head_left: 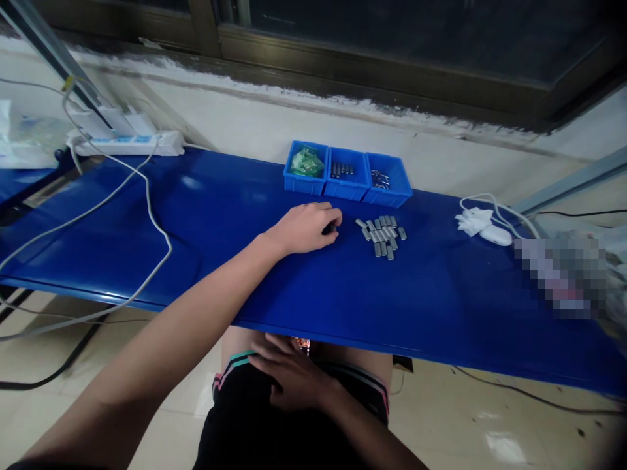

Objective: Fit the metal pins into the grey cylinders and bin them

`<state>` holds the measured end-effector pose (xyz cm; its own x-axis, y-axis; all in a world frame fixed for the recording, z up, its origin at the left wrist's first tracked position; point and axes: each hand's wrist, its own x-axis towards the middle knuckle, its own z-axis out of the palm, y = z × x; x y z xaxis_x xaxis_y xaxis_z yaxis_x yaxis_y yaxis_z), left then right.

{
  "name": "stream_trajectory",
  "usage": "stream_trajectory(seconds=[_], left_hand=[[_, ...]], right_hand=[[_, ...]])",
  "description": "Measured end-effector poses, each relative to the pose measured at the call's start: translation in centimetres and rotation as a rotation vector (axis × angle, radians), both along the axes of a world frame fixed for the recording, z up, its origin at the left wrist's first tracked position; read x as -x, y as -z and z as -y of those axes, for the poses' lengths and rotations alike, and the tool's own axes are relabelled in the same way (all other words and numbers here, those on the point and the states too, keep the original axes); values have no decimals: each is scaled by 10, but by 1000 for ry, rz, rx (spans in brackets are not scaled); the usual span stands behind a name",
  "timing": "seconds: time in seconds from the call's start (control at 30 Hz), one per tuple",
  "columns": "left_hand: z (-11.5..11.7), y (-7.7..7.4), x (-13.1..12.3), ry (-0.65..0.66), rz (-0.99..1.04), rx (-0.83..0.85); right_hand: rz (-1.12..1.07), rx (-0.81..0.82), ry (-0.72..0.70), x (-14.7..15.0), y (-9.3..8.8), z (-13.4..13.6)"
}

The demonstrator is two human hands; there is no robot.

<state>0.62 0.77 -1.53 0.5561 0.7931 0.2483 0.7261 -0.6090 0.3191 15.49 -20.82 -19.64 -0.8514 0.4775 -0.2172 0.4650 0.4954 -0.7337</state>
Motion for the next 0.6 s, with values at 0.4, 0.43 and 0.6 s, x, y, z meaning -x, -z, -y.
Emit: stream_trajectory(seconds=[0.4, 0.43, 0.6], left_hand=[[0, 1, 0, -13, -6, 19], [0, 0, 0, -17, -4, 24], [2, -4, -2, -5, -10, 43]], right_hand=[[71, 18, 666, -43, -1, -20], [67, 27, 674, -49, -10, -17], [177, 89, 164, -56, -55, 4]])
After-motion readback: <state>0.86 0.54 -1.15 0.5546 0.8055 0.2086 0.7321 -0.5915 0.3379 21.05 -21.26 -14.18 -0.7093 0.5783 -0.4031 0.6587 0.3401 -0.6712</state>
